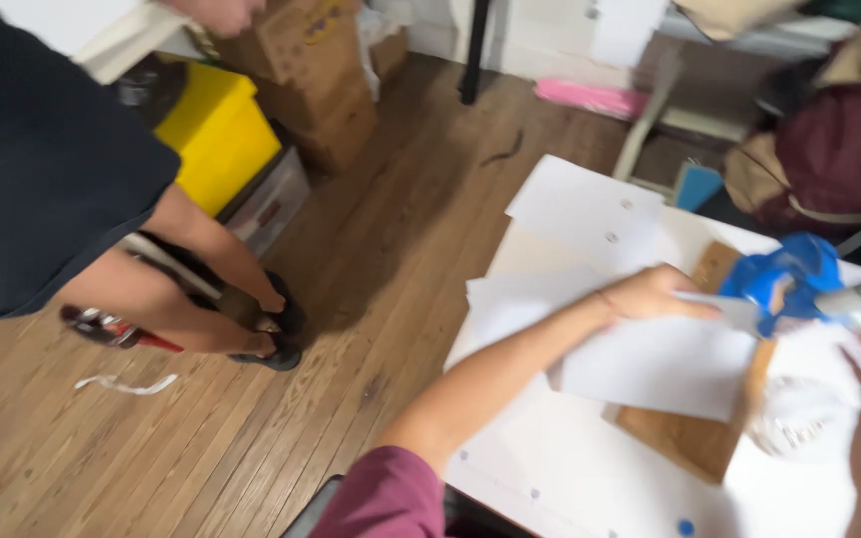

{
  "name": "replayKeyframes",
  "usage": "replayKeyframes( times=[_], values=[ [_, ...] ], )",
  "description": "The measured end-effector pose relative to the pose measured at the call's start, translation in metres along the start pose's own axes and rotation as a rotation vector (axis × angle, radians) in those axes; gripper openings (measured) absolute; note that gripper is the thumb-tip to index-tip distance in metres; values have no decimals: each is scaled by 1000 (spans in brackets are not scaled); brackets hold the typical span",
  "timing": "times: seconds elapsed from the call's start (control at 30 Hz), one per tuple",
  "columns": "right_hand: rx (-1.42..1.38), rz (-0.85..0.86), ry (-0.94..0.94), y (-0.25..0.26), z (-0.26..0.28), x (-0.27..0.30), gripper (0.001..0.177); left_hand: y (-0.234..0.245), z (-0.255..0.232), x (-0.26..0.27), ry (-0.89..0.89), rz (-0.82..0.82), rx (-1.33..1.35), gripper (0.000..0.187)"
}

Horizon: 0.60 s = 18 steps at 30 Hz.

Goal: Using a manual press to punch holes in sheets of material on a workshop table

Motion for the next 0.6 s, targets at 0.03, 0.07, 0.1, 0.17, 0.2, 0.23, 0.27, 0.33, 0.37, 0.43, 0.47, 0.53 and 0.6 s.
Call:
replayKeyframes(
  times=[0.03, 0.07, 0.1, 0.17, 0.2, 0.23, 0.27, 0.33, 0.37, 0.43, 0.47, 0.53, 0.6],
  values=[
    [37, -42, 9, -35, 25, 38, 46, 2, -2, 10, -45, 11, 150, 39],
    [49, -74, -2, -46, 29, 61, 46, -2, -15, 29, -49, 47, 155, 39],
    [-23, -121, 25, -58, 33, 80, 30, 2, -25, 48, -30, 42, 202, 36],
    [-87, -187, 48, -83, 39, 105, 14, 6, -44, 77, -7, 59, 251, 35],
    [-107, -119, -7, -100, 39, 112, 19, 7, -55, 89, -25, 63, 230, 34],
    [-131, -45, -61, -119, 37, 116, 25, 10, -65, 101, -42, 61, 208, 34],
    [-128, -58, -68, -131, 59, 115, 25, 5, -72, 110, -39, 75, 211, 34],
    [38, 110, -73, -168, 104, 107, 55, -1, -93, 126, -123, 101, 155, 33],
    [40, 101, -78, -168, 92, 106, 55, -7, -86, 125, -123, 111, 157, 33],
    [119, 30, 35, -165, 76, 102, 17, -13, -72, 124, -122, 90, 225, 21],
    [120, 21, 36, -163, 68, 102, 17, -16, -70, 122, -124, 99, 222, 21],
    [-52, -49, -24, -155, 43, 104, 13, -22, -63, 122, -151, 86, 363, 17],
    [-51, -38, -35, -156, 46, 104, 14, -31, -76, 133, -172, 77, 391, 17]
  ],
)
Point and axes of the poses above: each hand's wrist, its own x-axis away from the middle knuckle, its own y-axis out of the back of the hand, z = x × y, the point moved 6 cm from there along -x, towards the middle knuckle, and after that the axes turned 14 degrees about z, right-handed, at the moved point
